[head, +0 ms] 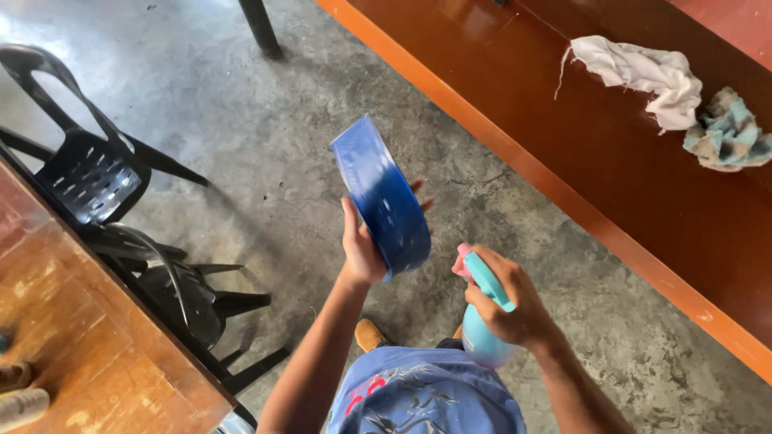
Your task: Spraying and wiping down a bar mat, bar counter, and a dining table in a restaurant.
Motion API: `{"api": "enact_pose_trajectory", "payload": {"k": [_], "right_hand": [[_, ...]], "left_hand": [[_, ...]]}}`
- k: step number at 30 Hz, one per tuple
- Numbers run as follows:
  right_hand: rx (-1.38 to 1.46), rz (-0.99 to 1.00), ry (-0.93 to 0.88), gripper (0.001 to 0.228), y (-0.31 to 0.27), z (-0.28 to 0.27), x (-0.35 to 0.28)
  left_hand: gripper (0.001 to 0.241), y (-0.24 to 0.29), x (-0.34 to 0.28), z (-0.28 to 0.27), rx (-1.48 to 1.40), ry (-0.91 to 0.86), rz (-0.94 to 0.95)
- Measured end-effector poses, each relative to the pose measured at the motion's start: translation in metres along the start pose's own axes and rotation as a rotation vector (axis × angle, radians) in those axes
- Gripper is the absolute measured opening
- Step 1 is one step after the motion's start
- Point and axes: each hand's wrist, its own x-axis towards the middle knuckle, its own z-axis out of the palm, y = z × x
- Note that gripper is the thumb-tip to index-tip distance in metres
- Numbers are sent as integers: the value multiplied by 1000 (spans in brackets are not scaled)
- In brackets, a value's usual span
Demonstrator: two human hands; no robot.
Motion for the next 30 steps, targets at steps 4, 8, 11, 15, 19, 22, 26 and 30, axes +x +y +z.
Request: {"api": "enact_pose_trajectory", "payload": {"k": [4,8,11,15,19,22,26,30], "right_hand": [[4,13,-58,11,-47,-21,7],[-80,85,-105,11,-31,-32,8],[-80,103,-109,10,-15,-45,2],[-28,51,-28,10,-1,-78,-14],[52,-24,53,9,20,-114,-37],[94,-116,95,10,31,-147,-57],[320,-240,441,20,71,-200,-91],[381,-304,824,30,99,-267,-104]], "left_hand": [[86,-37,-18,-47,143,-5,-4],[48,-73,-37,-83,698,173,-11],[40,-93,-40,-76,904,367,-81],[39,-109,-31,-31,810,418,-4],[46,-128,-5,89,550,267,211],[52,-163,4,96,460,189,250],[67,-184,15,109,506,-32,287],[98,-189,17,132,445,-213,106]]}}
